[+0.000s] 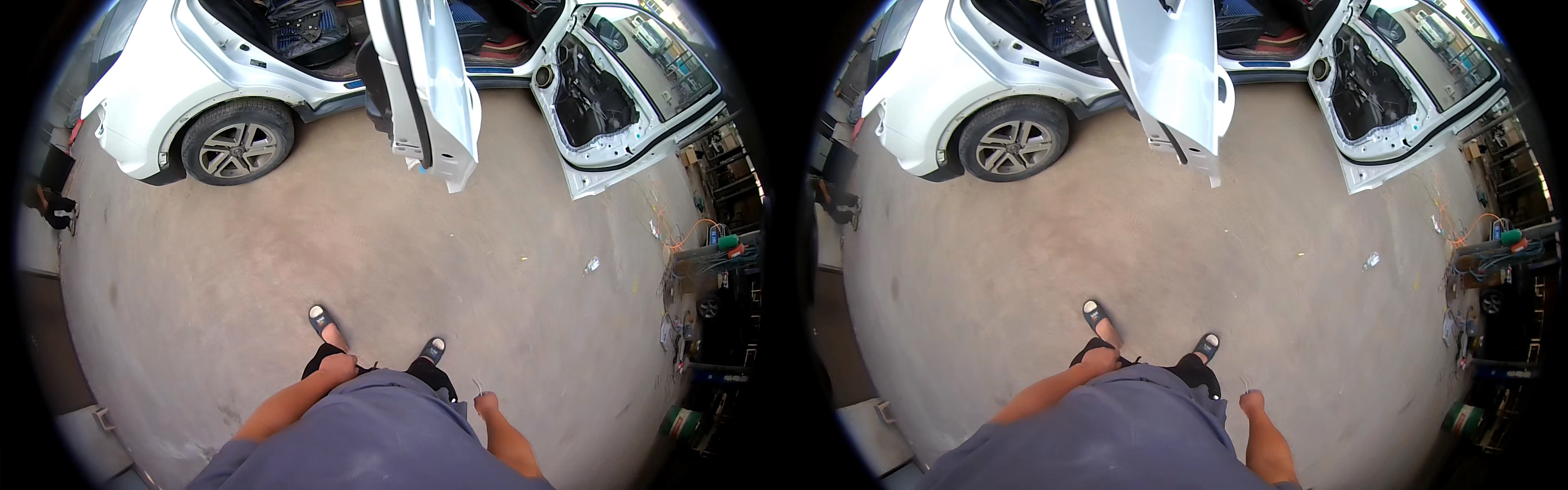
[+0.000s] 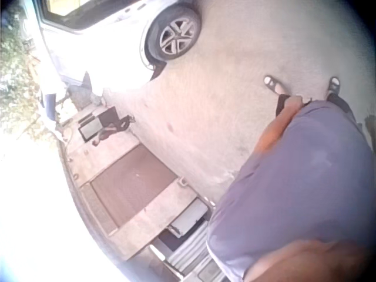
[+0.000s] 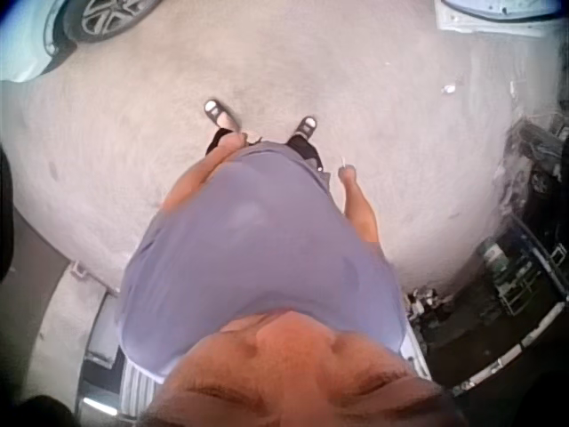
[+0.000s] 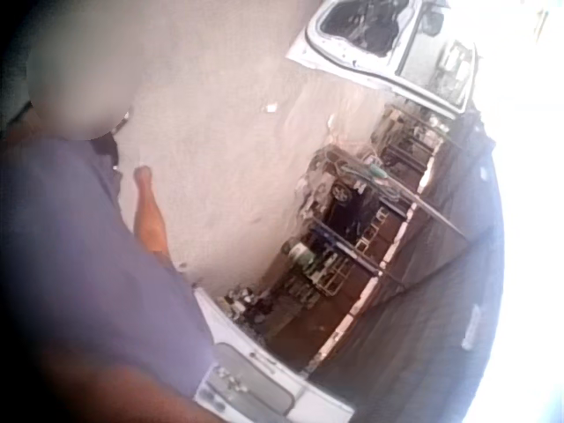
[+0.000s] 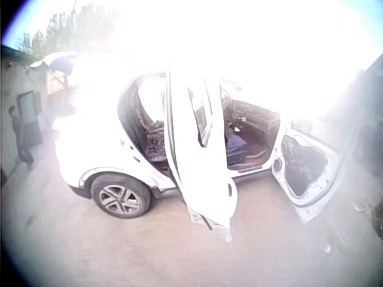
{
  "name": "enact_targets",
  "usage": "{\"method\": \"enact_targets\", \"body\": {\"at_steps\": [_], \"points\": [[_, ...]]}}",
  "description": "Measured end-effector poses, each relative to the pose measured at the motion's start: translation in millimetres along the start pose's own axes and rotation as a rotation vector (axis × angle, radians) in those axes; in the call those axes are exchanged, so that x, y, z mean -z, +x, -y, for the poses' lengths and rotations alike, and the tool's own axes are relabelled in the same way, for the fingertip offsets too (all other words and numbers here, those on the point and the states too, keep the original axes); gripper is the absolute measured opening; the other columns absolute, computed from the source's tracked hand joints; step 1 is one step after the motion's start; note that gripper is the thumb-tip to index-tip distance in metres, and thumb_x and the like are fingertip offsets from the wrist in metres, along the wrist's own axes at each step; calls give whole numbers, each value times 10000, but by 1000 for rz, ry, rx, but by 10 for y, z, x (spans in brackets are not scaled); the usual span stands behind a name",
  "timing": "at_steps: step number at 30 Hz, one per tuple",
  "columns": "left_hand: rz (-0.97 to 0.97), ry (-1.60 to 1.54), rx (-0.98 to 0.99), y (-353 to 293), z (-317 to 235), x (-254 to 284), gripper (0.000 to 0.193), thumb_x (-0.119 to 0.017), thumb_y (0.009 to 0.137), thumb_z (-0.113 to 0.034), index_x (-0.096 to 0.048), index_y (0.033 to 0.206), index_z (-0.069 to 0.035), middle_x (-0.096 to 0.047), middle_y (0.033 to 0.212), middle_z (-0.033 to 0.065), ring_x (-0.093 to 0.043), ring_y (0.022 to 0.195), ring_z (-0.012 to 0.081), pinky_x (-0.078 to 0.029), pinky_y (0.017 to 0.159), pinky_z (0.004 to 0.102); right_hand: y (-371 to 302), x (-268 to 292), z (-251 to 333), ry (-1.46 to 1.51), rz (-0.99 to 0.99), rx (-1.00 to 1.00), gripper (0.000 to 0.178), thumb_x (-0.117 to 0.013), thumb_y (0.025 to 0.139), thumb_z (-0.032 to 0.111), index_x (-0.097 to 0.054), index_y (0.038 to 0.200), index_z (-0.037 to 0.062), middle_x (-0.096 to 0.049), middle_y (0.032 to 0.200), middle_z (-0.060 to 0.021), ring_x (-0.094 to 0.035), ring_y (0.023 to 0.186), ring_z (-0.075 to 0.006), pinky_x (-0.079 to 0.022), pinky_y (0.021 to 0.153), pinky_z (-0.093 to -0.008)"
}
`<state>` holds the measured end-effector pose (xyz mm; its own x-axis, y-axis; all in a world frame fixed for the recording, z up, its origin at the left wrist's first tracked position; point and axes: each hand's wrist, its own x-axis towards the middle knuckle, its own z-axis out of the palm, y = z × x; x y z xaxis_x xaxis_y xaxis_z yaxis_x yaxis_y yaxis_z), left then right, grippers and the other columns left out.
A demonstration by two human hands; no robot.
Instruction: The person removes a car door panel, detaches the interior door handle trim, and reattaches it using a screwdriver. They then reposition the door panel and handle trim, working on the door's interior components.
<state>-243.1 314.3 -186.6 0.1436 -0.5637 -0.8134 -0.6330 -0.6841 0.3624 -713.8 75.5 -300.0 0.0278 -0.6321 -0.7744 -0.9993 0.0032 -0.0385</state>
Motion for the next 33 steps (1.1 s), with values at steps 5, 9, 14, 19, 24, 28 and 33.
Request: {"method": "enact_targets", "body": {"at_steps": [5,9,14,19,24,28,33], "points": [[-79,-217,208,-392,1355,339,348,-616,896,-358,-731,1046,-65,-722,1102,186,-678,1062,354,-535,908,481,-314,-363,1999,-155,-23,371,211,-548,816,132,-705,848,-5,-708,879,-255,-687,857,-437,-546,749,-501],[-259,-391,148,-207,1775,516,379,-636,890,-412,-746,985,-61,-715,1085,209,-683,1027,371,-540,878,482,-494,-83,3444,-185,-150,583,200,-587,806,181,-700,830,18,-684,915,-256,-650,905,-458,-519,836,-527],[-270,-738,-169,28,1303,1503,527,-654,918,-555,-749,983,-40,-725,922,202,-704,910,341,-537,801,427,-645,565,4994,-152,-101,811,201,-657,865,202,-619,854,5,-643,776,-174,-603,658,-346,-517,630,-459],[-201,-953,-533,406,1283,2374,450,-690,954,-434,-742,1045,4,-720,895,107,-660,851,189,-519,790,350,-1323,678,6851,1041,452,395,169,-610,1014,217,-511,938,103,-472,713,2,-488,583,-120,-447,496,-296],[-124,-1367,-474,775,1755,3140,231,-706,972,-269,-729,924,-45,-638,781,-16,-554,724,71,-445,644,263,-1256,787,8137,1168,678,300,239,-627,1015,286,-491,940,104,-503,730,-26,-508,574,-158,-467,502,-334],[-56,-1514,-278,751,1868,4058,231,-696,982,-264,-659,853,-76,-544,653,-30,-433,510,79,-329,472,254,-1001,1155,8927,986,599,393,258,-596,1025,314,-514,854,140,-489,692,9,-482,529,-146,-470,520,-319],[-173,-1531,-144,1331,2048,4963,264,-692,984,-274,-623,854,-54,-545,664,-16,-457,540,82,-352,487,264,-314,1470,9363,1040,468,229,191,-599,1007,239,-545,856,134,-444,684,39,-455,532,-98,-483,539,-296]]}}
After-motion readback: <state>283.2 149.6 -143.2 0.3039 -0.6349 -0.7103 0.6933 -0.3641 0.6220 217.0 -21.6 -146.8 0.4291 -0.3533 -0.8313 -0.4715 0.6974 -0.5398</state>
